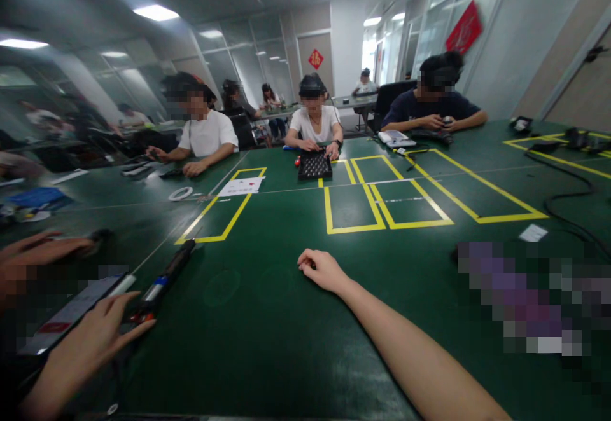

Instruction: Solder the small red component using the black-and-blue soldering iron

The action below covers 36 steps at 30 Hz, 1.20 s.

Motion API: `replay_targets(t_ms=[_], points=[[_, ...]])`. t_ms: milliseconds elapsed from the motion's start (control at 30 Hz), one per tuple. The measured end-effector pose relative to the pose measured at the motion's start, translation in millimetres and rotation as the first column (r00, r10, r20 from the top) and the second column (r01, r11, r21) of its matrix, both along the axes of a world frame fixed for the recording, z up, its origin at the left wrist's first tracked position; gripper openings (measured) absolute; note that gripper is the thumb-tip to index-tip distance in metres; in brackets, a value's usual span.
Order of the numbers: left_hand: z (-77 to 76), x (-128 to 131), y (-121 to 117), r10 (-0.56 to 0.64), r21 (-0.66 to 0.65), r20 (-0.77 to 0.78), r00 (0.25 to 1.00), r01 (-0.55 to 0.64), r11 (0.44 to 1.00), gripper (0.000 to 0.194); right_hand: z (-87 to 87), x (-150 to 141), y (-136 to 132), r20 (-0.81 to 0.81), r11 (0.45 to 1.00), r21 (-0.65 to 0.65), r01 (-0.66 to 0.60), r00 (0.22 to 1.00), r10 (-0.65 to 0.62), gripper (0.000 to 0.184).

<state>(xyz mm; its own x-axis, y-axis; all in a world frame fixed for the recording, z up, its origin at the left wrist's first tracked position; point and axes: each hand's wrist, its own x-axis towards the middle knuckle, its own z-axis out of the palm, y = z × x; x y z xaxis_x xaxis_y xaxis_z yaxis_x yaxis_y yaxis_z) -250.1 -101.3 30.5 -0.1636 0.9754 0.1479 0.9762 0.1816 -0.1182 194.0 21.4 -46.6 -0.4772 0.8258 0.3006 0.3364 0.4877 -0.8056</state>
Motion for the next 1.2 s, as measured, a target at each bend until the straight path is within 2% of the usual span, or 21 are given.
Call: replay_targets(t_ms=[100,233,533,633,700,833,933,1000,1100,1200], points=[[-1.8,9.0,-1.7,-0.112,0.023,-0.146,0.983,0.116,0.993,0.037,-0.1,0.1,0.0,0.008,1.000,0.005,0.003,1.000,-0.003,0.015],[-4.0,13.7,-2.9,-0.111,-0.015,-0.227,0.968,0.110,0.994,0.028,-1.8,0.5,0.5,0.016,1.000,0.003,0.004,1.000,-0.004,0.014],[1.1,18.0,-5.4,-0.123,0.041,-0.279,0.952,0.140,0.989,0.038,-3.4,0.5,1.8,0.017,1.000,0.006,0.006,1.000,-0.006,0.014],[10.0,32.1,3.2,-0.140,0.080,-0.214,0.967,0.160,0.984,0.040,-3.0,0.1,1.7,0.007,1.000,-0.004,0.003,1.000,-0.003,0.014],[18.3,48.6,11.9,-0.172,0.072,-0.110,0.979,0.181,0.981,0.041,-1.8,-0.1,1.5,-0.001,1.000,-0.016,0.001,1.000,-0.001,0.014],[34.4,103.6,33.2,-0.228,-0.033,0.167,0.959,0.236,0.971,0.039,2.7,0.6,0.9,-0.026,0.998,-0.068,-0.017,1.000,0.015,0.010],[38.5,157.7,52.8,-0.338,-0.039,0.356,0.871,0.375,0.926,0.036,5.0,2.2,1.2,-0.057,0.993,-0.117,-0.031,0.998,0.024,0.016],[34.1,191.6,69.2,-0.400,-0.020,0.487,0.777,0.467,0.884,0.036,4.6,3.1,2.1,-0.090,0.990,-0.138,-0.030,0.996,0.018,0.015],[15.2,228.9,97.5,-0.410,0.016,0.712,0.569,0.571,0.821,0.038,1.5,3.6,4.1,-0.171,0.984,-0.175,-0.031,0.985,0.000,0.009],[-12.3,249.1,122.3,-0.279,0.025,0.899,0.336,0.598,0.801,0.042,-1.3,3.4,5.9,-0.249,0.976,-0.215,-0.046,0.968,-0.009,0.016]])
